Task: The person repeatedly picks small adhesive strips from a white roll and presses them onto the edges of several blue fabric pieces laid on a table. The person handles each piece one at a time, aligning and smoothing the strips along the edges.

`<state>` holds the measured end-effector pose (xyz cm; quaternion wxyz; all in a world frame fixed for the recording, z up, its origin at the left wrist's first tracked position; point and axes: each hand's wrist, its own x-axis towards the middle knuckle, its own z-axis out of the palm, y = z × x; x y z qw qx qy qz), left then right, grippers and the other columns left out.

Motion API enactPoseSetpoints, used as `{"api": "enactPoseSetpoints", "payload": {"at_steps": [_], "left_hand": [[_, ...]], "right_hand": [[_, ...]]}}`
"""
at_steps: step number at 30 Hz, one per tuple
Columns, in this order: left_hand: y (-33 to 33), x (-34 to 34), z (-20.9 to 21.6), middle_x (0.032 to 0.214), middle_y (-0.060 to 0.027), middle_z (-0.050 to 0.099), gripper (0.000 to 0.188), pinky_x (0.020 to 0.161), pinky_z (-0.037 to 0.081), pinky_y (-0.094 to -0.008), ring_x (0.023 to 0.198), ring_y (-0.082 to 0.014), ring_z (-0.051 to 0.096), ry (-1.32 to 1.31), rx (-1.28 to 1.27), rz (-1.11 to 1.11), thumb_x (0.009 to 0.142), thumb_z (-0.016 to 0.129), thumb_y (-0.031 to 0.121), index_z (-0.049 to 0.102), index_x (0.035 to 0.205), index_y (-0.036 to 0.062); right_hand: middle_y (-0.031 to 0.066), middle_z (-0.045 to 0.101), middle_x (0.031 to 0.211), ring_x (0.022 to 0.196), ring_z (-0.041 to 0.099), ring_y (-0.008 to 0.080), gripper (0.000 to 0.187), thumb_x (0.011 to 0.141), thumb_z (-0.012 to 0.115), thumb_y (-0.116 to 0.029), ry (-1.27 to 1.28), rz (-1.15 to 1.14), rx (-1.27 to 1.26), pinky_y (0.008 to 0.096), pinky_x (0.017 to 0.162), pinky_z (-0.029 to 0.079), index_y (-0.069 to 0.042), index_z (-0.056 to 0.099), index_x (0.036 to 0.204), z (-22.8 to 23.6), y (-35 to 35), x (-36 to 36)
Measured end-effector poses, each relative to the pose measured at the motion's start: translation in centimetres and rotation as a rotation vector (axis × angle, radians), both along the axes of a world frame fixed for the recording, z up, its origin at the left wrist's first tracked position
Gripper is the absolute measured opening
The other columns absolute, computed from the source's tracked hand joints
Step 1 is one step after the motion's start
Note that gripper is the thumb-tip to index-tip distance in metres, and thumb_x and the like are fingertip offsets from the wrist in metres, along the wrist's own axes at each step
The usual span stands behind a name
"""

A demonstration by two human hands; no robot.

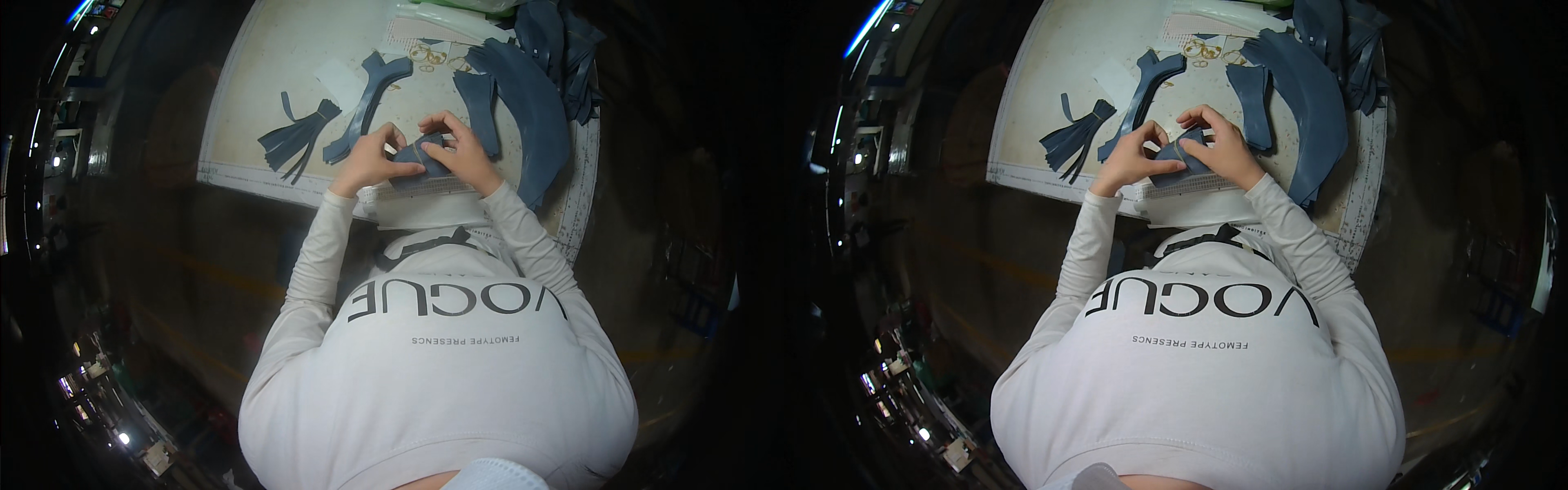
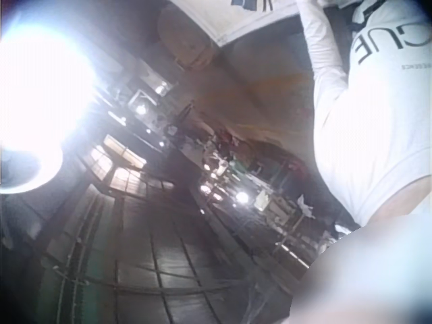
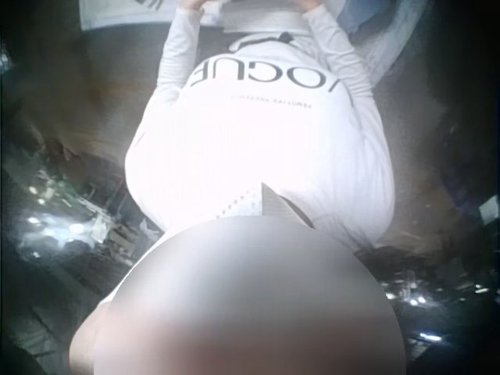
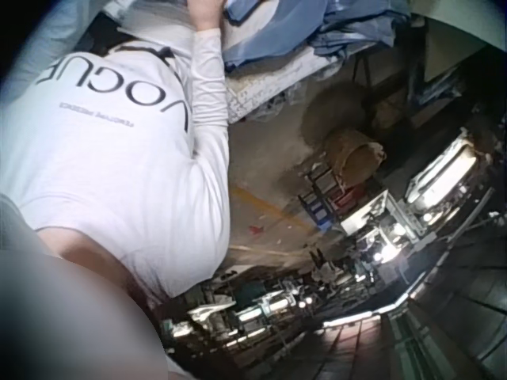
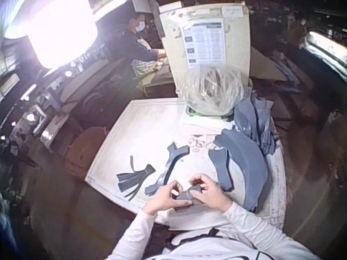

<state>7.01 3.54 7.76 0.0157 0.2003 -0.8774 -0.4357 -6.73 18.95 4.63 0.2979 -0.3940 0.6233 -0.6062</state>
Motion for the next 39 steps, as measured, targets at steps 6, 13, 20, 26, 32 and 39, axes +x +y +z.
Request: {"api": "enactPoseSetpoints", "payload": {"at_steps": [6,13,20,26,32,39], "left_hand": [[-10.0,-0.8,-4.1,0.086,-0.0074,0.066,0.046,0.070,0.050,-0.0260,0.075,-0.0142,0.062,0.226,0.187,0.647,0.075,0.081,0.037,0.064,0.100,0.0028],[-10.6,-3.9,-6.4,0.094,-0.0188,0.067,0.022,0.080,0.050,-0.0421,0.089,-0.0362,0.064,0.266,-0.600,0.602,0.080,0.069,0.024,0.071,0.095,0.0083],[-0.7,-10.8,-6.5,0.099,-0.0183,0.071,0.053,0.081,0.054,-0.0354,0.090,-0.0282,0.070,0.032,-0.144,0.106,0.085,0.067,0.044,0.065,0.110,-0.0030],[3.2,-12.9,-8.4,0.100,-0.0176,0.060,0.071,0.076,0.054,-0.0444,0.093,-0.0365,0.063,-0.166,-0.669,-0.035,0.055,0.084,0.038,0.054,0.106,-0.0015],[0.8,-12.5,-9.6,0.097,-0.0157,0.060,0.062,0.076,0.053,-0.0445,0.092,-0.0340,0.063,-0.187,-0.756,-0.034,0.053,0.085,0.026,0.054,0.101,0.0017],[-3.8,-9.3,-8.2,0.105,-0.0158,0.057,0.062,0.086,0.048,-0.0416,0.101,-0.0343,0.058,-0.119,-0.722,-0.301,0.055,0.083,0.018,0.052,0.106,0.0025]], "right_hand": [[0.0074,0.063,0.111,0.104,0.059,0.0160,0.036,0.085,0.066,-0.012,-0.020,-0.264,0.063,0.0300,0.089,0.048,-0.007,0.059,0.120,-1.3,1.1,-5.7],[0.0194,0.048,0.137,0.127,0.047,0.0279,0.063,0.085,0.065,-0.019,-0.428,-0.545,0.272,0.0331,0.104,0.036,-0.004,0.040,0.141,-6.1,2.3,-8.4],[0.0087,0.048,0.136,0.119,0.048,0.0222,0.059,0.092,0.056,-0.034,-0.864,-0.506,0.295,0.0469,0.105,0.031,-0.011,0.036,0.142,-6.4,2.2,-6.5],[0.0113,0.048,0.134,0.117,0.047,0.0228,0.051,0.093,0.051,-0.037,-1.151,-0.428,0.236,0.0453,0.106,0.028,-0.014,0.043,0.138,-5.8,-0.3,-5.4],[0.0126,0.047,0.139,0.126,0.042,0.0245,0.064,0.087,0.062,-0.019,-0.333,-0.740,0.085,0.0376,0.101,0.037,-0.010,0.036,0.144,-4.3,-1.6,-6.3],[0.0108,0.064,0.104,0.102,0.059,0.0292,0.031,0.081,0.067,-0.017,0.777,-0.498,0.191,0.0400,0.095,0.041,-0.015,0.065,0.112,-1.2,-4.4,-18.0]]}}
